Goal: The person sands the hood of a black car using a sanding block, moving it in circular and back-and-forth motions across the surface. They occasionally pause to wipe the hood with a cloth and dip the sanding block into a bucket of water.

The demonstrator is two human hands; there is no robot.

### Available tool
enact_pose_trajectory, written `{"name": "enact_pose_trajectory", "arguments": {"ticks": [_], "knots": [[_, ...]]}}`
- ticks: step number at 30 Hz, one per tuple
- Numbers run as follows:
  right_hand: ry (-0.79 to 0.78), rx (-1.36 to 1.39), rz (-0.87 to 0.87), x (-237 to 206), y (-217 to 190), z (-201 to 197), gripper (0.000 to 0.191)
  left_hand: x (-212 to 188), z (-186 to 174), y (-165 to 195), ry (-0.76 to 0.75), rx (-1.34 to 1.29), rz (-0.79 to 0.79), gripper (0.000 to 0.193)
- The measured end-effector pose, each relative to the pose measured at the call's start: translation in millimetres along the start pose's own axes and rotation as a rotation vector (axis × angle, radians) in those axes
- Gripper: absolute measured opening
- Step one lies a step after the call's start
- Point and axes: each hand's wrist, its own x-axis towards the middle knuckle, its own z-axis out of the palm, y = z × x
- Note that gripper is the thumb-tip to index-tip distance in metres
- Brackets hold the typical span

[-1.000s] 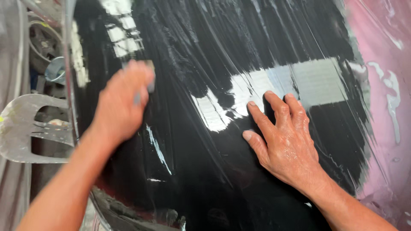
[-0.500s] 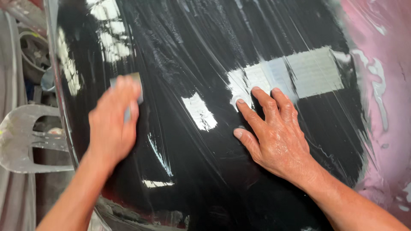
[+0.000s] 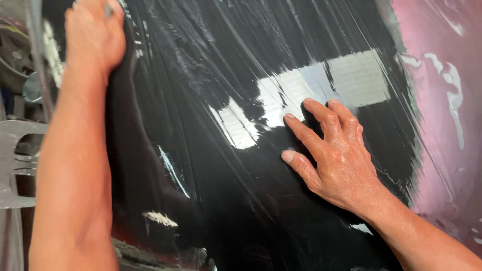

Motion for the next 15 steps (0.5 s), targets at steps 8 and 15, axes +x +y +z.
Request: {"name": "enact_pose_trajectory", "arguments": {"ticks": [8, 15], "knots": [[0.025, -0.03, 0.012, 5.3, -14.6, -1.4, 0.054, -250.1, -137.7, 132.2, -0.116, -0.184, -0.208, 0.056], [0.016, -0.08, 0.002, 4.4, -10.8, 6.9, 0.053, -156.5, -65.4, -6.5, 0.004, -0.048, -0.152, 0.038]]}}
